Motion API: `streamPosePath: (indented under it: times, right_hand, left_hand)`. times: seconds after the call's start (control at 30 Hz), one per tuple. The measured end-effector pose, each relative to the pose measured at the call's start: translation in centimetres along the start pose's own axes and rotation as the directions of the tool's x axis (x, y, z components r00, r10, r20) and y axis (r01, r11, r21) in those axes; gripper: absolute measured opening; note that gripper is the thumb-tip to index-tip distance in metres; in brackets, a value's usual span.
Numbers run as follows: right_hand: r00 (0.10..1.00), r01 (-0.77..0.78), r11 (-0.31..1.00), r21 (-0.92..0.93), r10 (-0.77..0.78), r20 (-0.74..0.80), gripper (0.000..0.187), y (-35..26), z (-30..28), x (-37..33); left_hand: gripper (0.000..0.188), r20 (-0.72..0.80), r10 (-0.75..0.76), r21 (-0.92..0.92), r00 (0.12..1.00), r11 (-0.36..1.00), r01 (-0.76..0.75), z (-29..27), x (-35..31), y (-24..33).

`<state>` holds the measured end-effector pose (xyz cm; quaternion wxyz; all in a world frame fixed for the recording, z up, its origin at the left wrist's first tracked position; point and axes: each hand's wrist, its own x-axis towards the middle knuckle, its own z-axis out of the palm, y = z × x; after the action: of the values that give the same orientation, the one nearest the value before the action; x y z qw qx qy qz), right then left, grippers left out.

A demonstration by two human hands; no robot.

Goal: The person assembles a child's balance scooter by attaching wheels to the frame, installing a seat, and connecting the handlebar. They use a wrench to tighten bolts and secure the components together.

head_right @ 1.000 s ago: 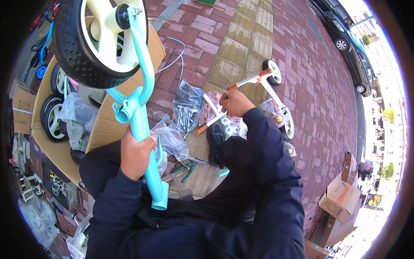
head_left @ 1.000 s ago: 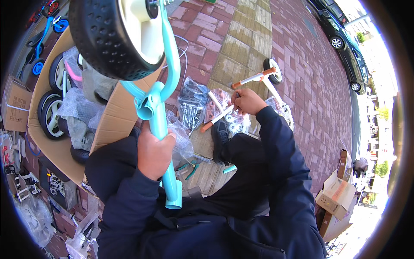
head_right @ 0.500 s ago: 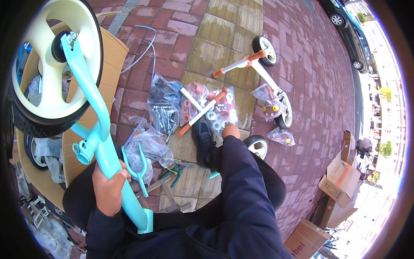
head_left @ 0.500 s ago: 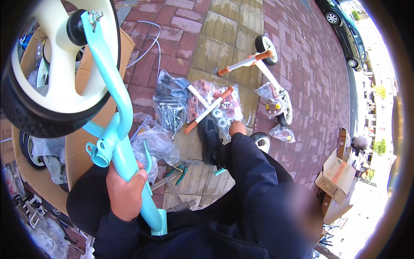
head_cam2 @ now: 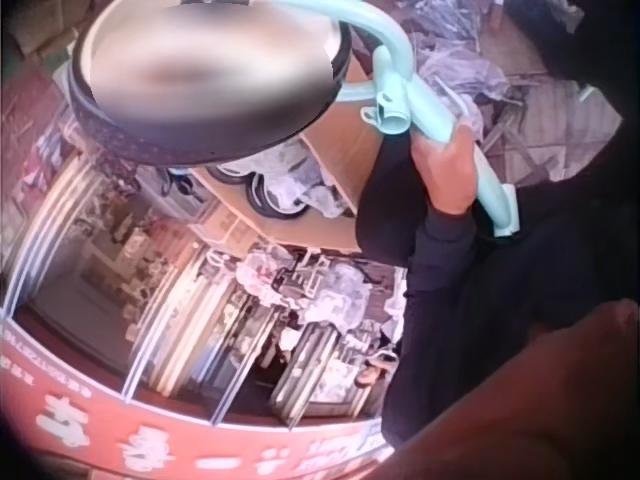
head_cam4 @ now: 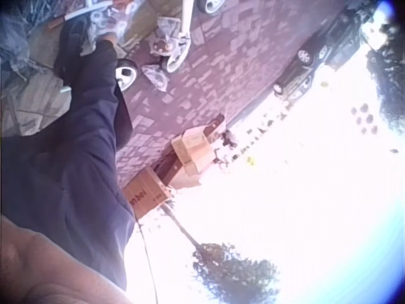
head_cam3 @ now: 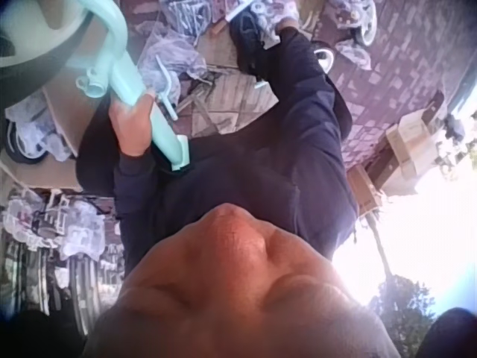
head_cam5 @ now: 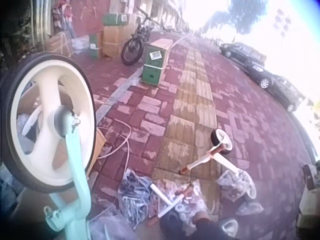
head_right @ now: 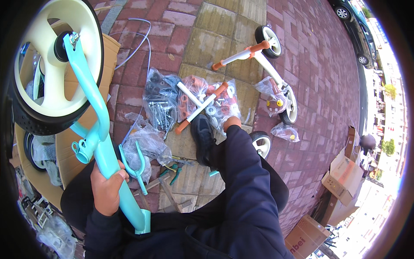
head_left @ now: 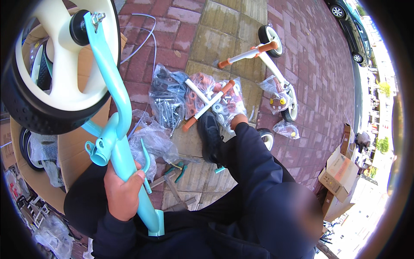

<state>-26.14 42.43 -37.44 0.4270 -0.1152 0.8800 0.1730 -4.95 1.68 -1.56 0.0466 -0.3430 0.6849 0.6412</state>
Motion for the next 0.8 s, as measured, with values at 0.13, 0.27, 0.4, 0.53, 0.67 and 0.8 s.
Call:
streamPosePath:
  times: [0.13, 0.27, 0.4, 0.53, 0.67, 0.8]
  right_hand:
    - [0.989, -0.082, 0.993, 0.088, 0.092, -0.115, 0.032, 0.4, -2.1, -3.1]
    - [0.916, -0.248, 0.878, 0.41, 0.351, -0.197, 0.028, -0.4, -3.6, -5.7]
    - [0.847, -0.274, 0.775, 0.569, 0.475, -0.24, 0.029, -0.9, -4.4, -7.2]
    - [0.855, -0.276, 0.835, 0.477, 0.44, -0.275, 0.028, -0.7, -4.3, -7.3]
    - [0.831, -0.275, 0.815, 0.51, 0.469, -0.301, 0.028, -0.1, -3.6, -6.7]
    - [0.961, -0.054, 0.983, 0.178, 0.099, -0.258, 0.028, 0.2, -5.4, -7.1]
  left_hand:
    - [0.024, 0.019, 0.022, -0.039, 1.0, 0.999, -0.021, -0.4, -1.2, 0.1]
    - [0.025, 0.037, 0.044, -0.112, 0.998, 0.993, -0.04, -0.7, -2.1, 0.4]
    - [0.024, 0.046, 0.06, -0.106, 0.997, 0.993, -0.055, -1.1, -2.7, 0.6]
    - [0.023, 0.047, 0.054, -0.114, 0.997, 0.992, -0.048, -1.5, -3.0, 0.7]
    - [0.023, 0.05, 0.068, -0.14, 0.996, 0.988, -0.061, -1.5, -3.2, 0.7]
    - [0.023, 0.095, 0.061, -0.159, 0.994, 0.986, -0.046, -1.8, -3.4, 0.5]
